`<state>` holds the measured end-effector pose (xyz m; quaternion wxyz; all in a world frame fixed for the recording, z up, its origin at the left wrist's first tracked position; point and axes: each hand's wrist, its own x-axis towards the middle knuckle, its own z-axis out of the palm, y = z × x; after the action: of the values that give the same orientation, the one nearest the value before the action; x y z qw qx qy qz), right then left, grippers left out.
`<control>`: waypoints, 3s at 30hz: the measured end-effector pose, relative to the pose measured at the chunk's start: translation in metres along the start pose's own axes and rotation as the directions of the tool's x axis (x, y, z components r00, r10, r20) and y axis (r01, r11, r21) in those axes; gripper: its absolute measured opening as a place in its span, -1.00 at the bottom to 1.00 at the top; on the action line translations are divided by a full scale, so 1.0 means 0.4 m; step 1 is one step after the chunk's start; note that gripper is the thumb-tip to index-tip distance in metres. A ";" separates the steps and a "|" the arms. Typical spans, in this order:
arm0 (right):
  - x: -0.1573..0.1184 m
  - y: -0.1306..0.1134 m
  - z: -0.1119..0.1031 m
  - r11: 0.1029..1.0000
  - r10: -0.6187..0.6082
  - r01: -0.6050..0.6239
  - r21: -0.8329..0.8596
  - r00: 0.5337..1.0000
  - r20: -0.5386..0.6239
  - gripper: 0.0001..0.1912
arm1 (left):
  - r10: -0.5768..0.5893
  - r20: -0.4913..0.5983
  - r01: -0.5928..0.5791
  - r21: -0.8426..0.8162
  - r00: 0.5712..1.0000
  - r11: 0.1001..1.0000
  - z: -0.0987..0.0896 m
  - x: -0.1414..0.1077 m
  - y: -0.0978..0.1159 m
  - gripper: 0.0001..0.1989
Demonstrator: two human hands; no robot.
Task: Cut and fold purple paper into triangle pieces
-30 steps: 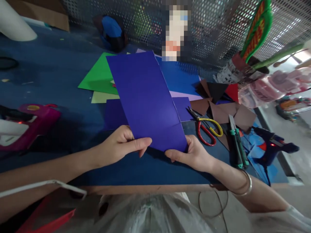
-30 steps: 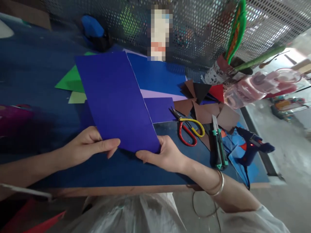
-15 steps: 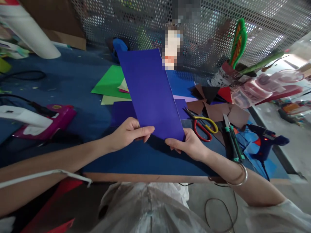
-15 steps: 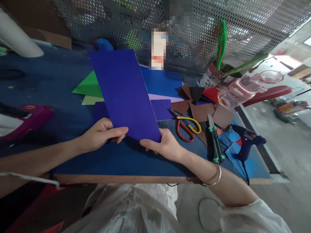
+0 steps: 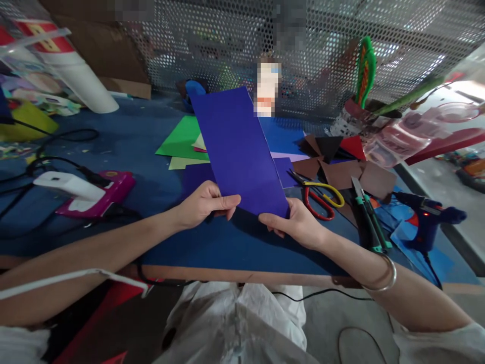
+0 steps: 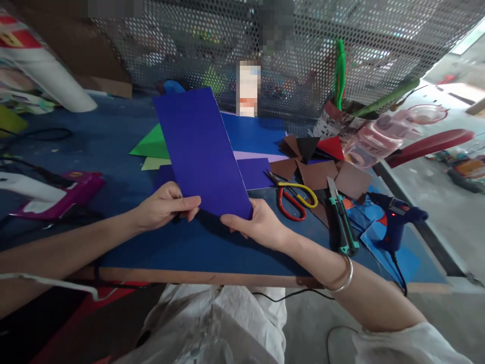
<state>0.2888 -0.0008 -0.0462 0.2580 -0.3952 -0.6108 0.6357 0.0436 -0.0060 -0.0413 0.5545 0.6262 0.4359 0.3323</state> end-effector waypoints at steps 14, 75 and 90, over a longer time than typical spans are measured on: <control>0.003 -0.002 -0.002 0.999 -0.016 0.016 0.049 1.000 -0.007 -0.60 | 0.028 -0.015 -0.027 0.038 1.000 0.999 -0.020 0.014 -0.016 -0.46; 0.004 -0.007 -0.014 0.996 -0.079 0.080 0.024 0.995 -0.057 -0.55 | 0.013 -0.074 -0.014 -0.009 0.997 1.000 0.002 0.008 0.009 -0.44; 0.008 -0.005 -0.012 0.996 -0.084 0.083 -0.009 0.994 -0.067 -0.56 | 0.015 -0.080 -0.017 -0.022 0.997 1.000 0.002 0.004 0.001 -0.42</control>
<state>0.2908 0.0048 -0.0443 0.3036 -0.3914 -0.6197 0.6088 0.0450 -0.0047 -0.0411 0.5411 0.6096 0.4487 0.3664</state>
